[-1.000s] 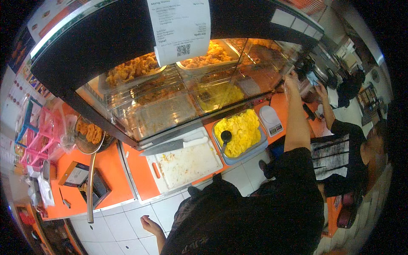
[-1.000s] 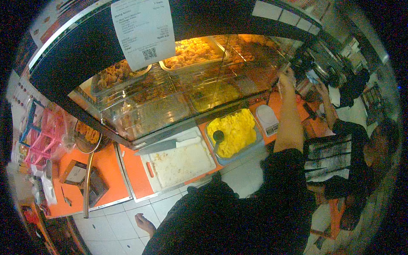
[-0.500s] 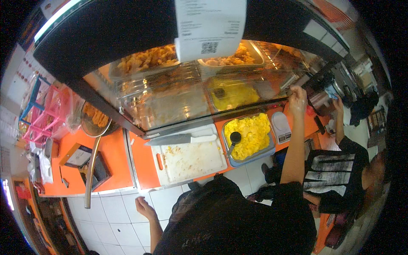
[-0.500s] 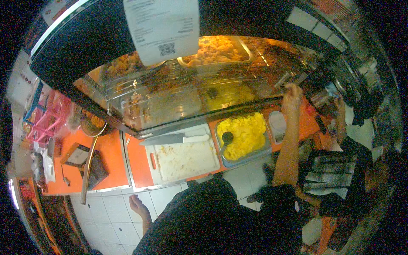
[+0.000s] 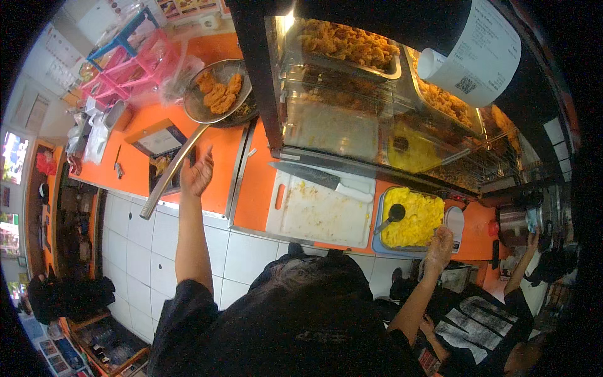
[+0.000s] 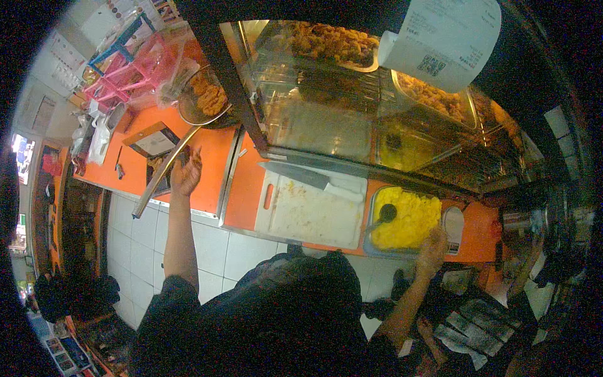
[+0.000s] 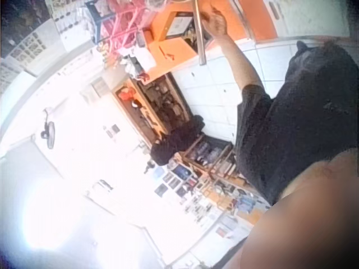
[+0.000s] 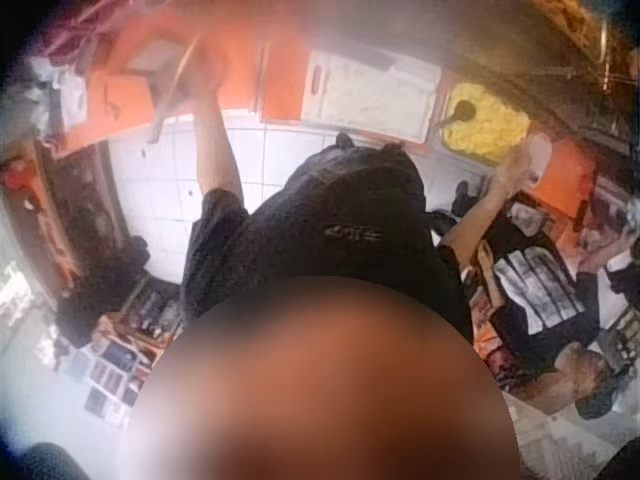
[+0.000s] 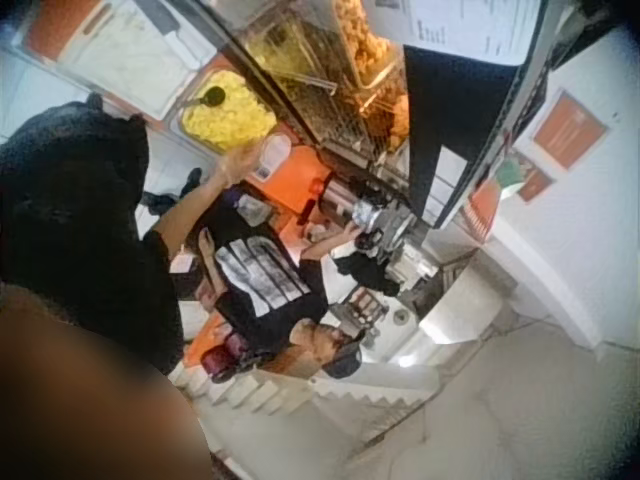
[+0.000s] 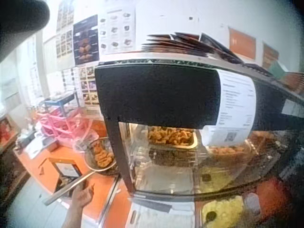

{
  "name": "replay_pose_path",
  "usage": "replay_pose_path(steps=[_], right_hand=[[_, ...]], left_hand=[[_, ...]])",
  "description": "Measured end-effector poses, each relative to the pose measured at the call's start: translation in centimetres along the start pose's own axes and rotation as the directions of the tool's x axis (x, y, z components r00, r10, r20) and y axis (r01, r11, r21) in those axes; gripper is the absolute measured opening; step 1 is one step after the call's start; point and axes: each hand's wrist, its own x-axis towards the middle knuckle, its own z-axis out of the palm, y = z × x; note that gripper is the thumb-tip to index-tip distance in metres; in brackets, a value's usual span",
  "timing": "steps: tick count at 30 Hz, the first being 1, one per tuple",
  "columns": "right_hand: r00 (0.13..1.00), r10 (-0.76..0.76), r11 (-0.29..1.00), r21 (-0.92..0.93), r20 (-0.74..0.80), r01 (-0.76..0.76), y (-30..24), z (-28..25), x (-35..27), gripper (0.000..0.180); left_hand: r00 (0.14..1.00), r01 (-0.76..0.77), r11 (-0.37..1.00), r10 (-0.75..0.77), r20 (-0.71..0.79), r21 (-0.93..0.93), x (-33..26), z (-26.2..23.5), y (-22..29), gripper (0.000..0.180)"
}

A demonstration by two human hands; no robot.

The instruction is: The person retrieves a bento box from a shelf, opens it, and places it on the counter. They then cut fried chicken on a cutting board and place pieces into the bento box. The person adds a steamed bun and a small container of sauce, closes the box, and places a receipt on top.

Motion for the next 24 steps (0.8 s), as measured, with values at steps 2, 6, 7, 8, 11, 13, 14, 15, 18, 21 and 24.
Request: replay_pose_path(steps=[2, 6, 7, 8, 11, 13, 14, 15, 18, 21, 24], right_hand=[[0.997, 0.056, 0.998, 0.026, -0.047, -0.055, 1.4, 0.4, -1.3, 0.028], [0.996, -0.050, 0.998, 0.034, -0.079, 0.053, 4.3, -0.1, -4.1, 0.030], [0.995, -0.070, 0.997, 0.038, -0.078, 0.073, 4.9, -0.3, -4.9, 0.030], [0.997, -0.029, 0.998, 0.061, -0.076, 0.034, 5.5, -0.4, -5.7, 0.030], [0.994, 0.101, 0.975, 0.201, -0.041, -0.091, 5.9, -0.6, -7.8, 0.028], [0.988, 0.152, 0.966, 0.211, -0.002, -0.149, 5.1, -0.4, -9.2, 0.025], [0.987, 0.160, 0.973, 0.164, 0.014, -0.160, 4.5, -0.3, -9.6, 0.024], [0.976, 0.214, 0.968, 0.125, 0.047, -0.218, 3.7, -0.2, -10.0, 0.023], [0.947, 0.281, 0.938, 0.164, 0.155, -0.305, 1.3, -0.6, -10.3, 0.029], [0.939, 0.284, 0.951, 0.069, 0.194, -0.302, -1.1, -0.6, -9.9, 0.029], [0.961, 0.168, 0.985, 0.003, 0.219, -0.173, -3.8, 1.4, -8.6, 0.025]], left_hand=[[0.995, 0.045, 0.998, -0.040, 0.092, -0.049, 0.1, 0.6, 2.1, 0.086], [0.947, 0.268, 0.963, -0.256, 0.195, -0.037, 0.2, 2.8, 5.9, 0.097], [0.925, 0.341, 0.937, -0.319, 0.209, -0.079, 0.2, 3.3, 6.6, 0.097], [0.898, 0.411, 0.903, -0.379, 0.226, -0.121, 0.5, 3.8, 6.9, 0.098], [0.886, 0.463, 0.886, -0.462, 0.047, -0.019, 1.1, 4.6, 6.4, 0.067], [0.941, 0.323, 0.946, -0.316, -0.122, 0.035, 0.9, 4.9, 4.9, 0.052], [0.951, 0.296, 0.946, -0.278, -0.139, 0.135, 0.8, 4.9, 3.8, 0.051], [0.960, 0.267, 0.935, -0.236, -0.149, 0.234, 0.6, 5.0, 2.9, 0.050], [0.983, 0.182, 0.826, -0.138, -0.122, 0.534, -1.5, 4.6, -0.5, 0.049], [0.993, 0.101, 0.746, -0.116, -0.021, 0.658, -5.2, 4.9, -2.8, 0.062], [0.999, 0.012, 0.585, 0.033, -0.038, 0.811, -9.6, 5.9, -5.1, 0.071]])
